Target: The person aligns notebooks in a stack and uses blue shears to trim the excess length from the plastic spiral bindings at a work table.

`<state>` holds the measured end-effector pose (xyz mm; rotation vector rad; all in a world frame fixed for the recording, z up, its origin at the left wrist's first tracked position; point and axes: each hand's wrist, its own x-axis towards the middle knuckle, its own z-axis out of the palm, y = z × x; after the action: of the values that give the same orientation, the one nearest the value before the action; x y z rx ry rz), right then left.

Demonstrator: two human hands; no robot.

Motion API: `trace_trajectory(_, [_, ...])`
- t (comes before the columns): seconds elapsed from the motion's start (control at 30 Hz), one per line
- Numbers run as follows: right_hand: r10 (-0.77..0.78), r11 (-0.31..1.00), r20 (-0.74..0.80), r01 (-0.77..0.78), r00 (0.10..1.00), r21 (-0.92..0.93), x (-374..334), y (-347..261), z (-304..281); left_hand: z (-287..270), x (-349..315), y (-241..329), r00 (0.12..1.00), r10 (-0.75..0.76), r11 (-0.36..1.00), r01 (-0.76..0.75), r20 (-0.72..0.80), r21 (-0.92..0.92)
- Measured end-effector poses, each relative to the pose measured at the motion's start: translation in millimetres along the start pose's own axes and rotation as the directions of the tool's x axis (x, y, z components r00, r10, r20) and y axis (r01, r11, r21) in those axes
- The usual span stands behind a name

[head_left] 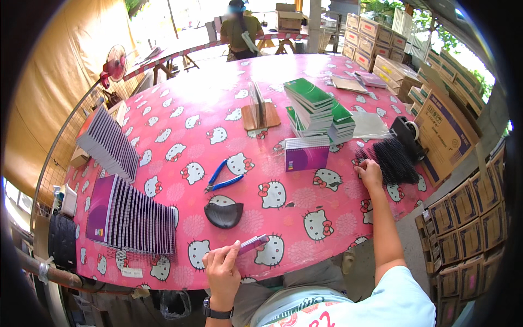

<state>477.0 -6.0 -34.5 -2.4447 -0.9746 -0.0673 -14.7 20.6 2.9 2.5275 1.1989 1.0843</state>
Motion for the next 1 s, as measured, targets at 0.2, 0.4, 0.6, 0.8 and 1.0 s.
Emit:
trace_trajectory(0.2, [0.007,0.992,-0.072,-0.016,0.997,-0.126,7.0,-0.1,9.8,16.0,2.7,8.6,0.995,-0.073,0.997,0.073,-0.074,0.003])
trace_trajectory(0.4, [-0.069,0.997,-0.103,0.064,0.992,-0.053,17.1,16.3,3.7,8.2,7.6,12.0,0.999,-0.04,0.998,0.04,-0.003,0.056])
trace_trajectory(0.6, [-0.374,0.774,0.106,0.247,0.921,0.583,-98.2,-148.0,-47.3,13.0,1.1,8.4,0.995,-0.092,0.993,0.094,-0.032,0.071])
trace_trajectory(0.8, [-0.578,0.716,0.174,0.394,0.797,0.576,-213.9,-229.0,43.2,20.2,2.2,11.6,0.999,-0.031,0.995,0.034,-0.04,0.091])
trace_trajectory(1.0, [-0.623,0.603,0.227,0.275,0.749,0.748,-199.6,-224.1,33.2,19.5,0.3,10.9,0.997,-0.041,0.998,0.044,-0.058,0.049])
